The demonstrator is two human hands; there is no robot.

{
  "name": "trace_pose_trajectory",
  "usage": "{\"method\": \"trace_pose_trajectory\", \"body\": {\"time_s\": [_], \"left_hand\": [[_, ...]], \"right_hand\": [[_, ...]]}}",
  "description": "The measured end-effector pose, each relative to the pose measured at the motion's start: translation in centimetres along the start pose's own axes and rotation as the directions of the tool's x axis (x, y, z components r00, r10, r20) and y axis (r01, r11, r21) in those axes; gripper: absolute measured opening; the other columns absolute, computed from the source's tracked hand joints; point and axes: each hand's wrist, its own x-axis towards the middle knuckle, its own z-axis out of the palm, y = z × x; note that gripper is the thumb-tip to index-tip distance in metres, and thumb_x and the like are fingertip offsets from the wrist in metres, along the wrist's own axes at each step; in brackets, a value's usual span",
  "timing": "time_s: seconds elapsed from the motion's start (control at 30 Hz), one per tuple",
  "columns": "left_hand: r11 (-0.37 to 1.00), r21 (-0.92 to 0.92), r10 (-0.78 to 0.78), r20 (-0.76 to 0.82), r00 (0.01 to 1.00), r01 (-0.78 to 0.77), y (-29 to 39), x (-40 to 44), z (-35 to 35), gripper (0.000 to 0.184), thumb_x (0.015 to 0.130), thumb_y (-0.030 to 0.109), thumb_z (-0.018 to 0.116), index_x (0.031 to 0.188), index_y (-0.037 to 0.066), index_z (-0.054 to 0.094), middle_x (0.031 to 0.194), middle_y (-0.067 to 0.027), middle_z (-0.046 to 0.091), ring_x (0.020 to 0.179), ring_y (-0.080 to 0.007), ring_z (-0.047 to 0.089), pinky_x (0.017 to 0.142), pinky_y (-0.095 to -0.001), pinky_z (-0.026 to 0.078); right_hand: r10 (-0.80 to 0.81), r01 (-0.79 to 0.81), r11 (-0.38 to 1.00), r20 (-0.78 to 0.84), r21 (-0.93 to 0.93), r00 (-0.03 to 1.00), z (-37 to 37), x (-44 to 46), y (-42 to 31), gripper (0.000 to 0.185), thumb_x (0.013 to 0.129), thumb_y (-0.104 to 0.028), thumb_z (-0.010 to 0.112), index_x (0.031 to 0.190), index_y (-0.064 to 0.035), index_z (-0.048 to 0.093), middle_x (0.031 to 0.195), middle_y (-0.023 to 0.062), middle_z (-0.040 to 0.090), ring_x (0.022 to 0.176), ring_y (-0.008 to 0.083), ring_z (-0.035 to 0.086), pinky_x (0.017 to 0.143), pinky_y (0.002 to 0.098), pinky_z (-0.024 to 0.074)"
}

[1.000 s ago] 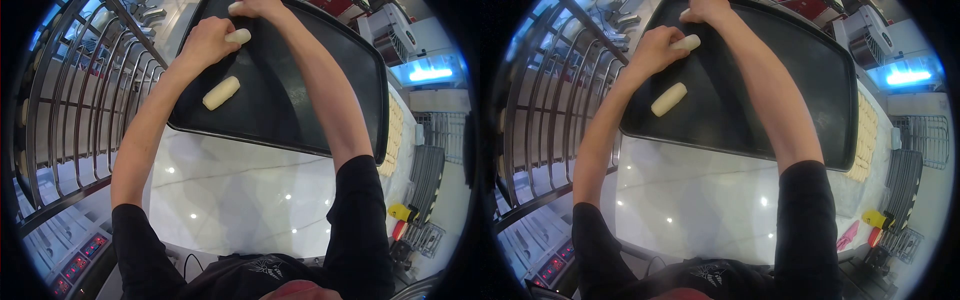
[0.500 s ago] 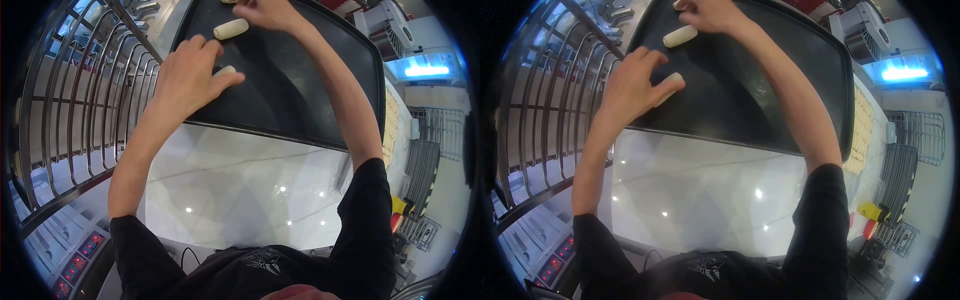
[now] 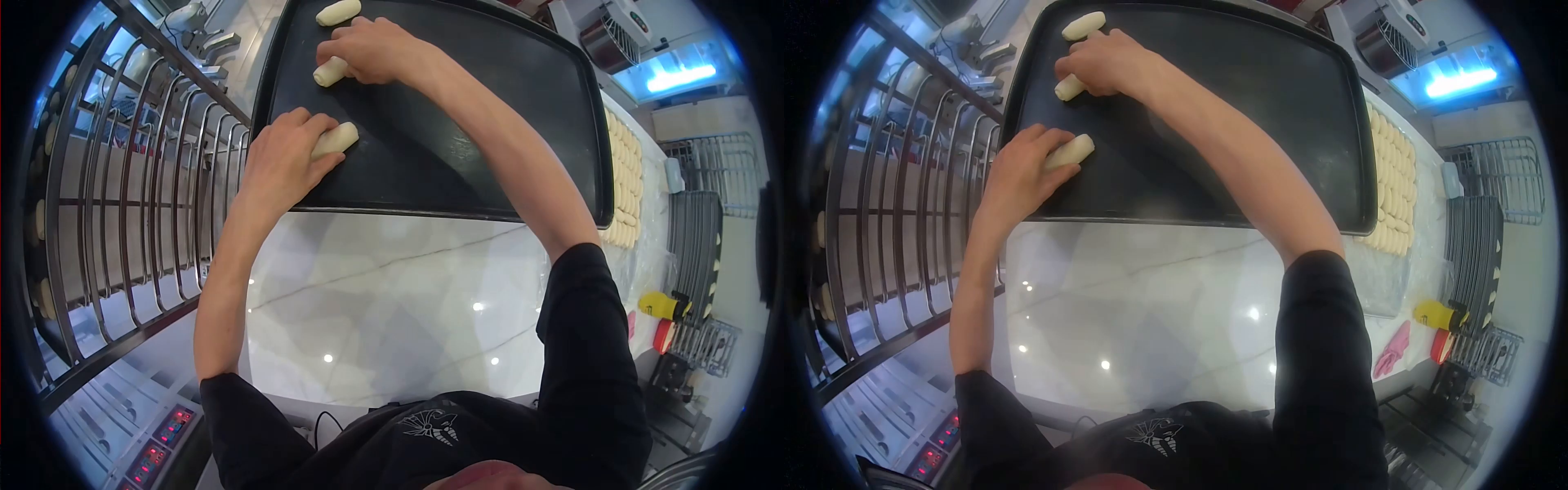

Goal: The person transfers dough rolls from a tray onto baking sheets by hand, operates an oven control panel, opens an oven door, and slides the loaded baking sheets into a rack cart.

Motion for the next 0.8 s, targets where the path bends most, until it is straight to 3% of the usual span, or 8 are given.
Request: {"method": "trace_pose_trajectory", "body": {"time_s": [0.17, 0.47, 0.6, 0.73, 0.8], "left_hand": [[0.999, -0.036, 0.000, -0.024, 1.000, -0.001, 0.4, 0.1, -0.1, 0.032, 0.076, 0.018, 0.078, 0.104, 0.006, 0.066, 0.090, -0.0113, 0.060, 0.089, -0.0322, 0.060, 0.075, -0.0429, 0.049], [0.999, -0.034, -0.030, -0.019, 0.999, 0.029, 0.7, 0.5, 0.9, 0.033, 0.076, 0.019, 0.078, 0.104, 0.006, 0.066, 0.092, -0.0108, 0.059, 0.091, -0.0314, 0.059, 0.077, -0.0425, 0.048], [1.000, -0.019, -0.024, -0.070, 0.997, 0.023, 0.5, -0.1, 1.3, 0.038, 0.075, 0.023, 0.080, 0.107, 0.007, 0.066, 0.095, -0.0098, 0.060, 0.091, -0.0294, 0.059, 0.076, -0.0403, 0.047], [1.000, 0.022, 0.012, -0.167, 0.986, -0.009, 1.3, -0.7, 1.0, 0.046, 0.072, 0.028, 0.081, 0.110, 0.007, 0.067, 0.097, -0.0081, 0.060, 0.090, -0.0270, 0.058, 0.073, -0.0377, 0.046], [1.000, 0.017, 0.011, -0.238, 0.971, -0.007, 2.1, -1.3, 0.5, 0.051, 0.071, 0.031, 0.082, 0.113, 0.006, 0.066, 0.098, -0.0068, 0.060, 0.089, -0.0258, 0.058, 0.072, -0.0364, 0.045]], "right_hand": [[0.060, -0.059, 0.998, 0.032, -0.020, 0.998, -0.6, -0.6, -0.6, 0.041, 0.083, -0.011, 0.066, 0.120, -0.0289, 0.062, 0.115, 0.0001, 0.063, 0.113, 0.0249, 0.058, 0.091, 0.0424, 0.0462], [0.045, -0.045, 0.998, 0.010, -0.039, 0.999, -0.2, -1.3, 0.0, 0.041, 0.084, -0.015, 0.068, 0.123, -0.0278, 0.060, 0.115, 0.0009, 0.062, 0.107, 0.0274, 0.058, 0.087, 0.0430, 0.0486], [0.032, -0.036, 0.995, 0.047, 0.094, 0.998, -0.8, 0.0, 1.1, 0.045, 0.084, -0.017, 0.068, 0.127, -0.0256, 0.058, 0.121, 0.0038, 0.061, 0.110, 0.0309, 0.058, 0.092, 0.0429, 0.0478], [0.222, -0.200, 0.966, -0.132, 0.162, 0.966, -1.0, 4.0, 3.8, 0.044, 0.081, -0.025, 0.072, 0.123, -0.0271, 0.062, 0.124, 0.0064, 0.061, 0.118, 0.0303, 0.056, 0.098, 0.0451, 0.0487], [0.207, -0.222, 0.975, -0.286, -0.021, 0.936, -0.2, 5.2, 3.9, 0.044, 0.085, -0.037, 0.067, 0.122, -0.0136, 0.060, 0.110, 0.0136, 0.064, 0.103, 0.0307, 0.060, 0.089, 0.0431, 0.0504]]}}
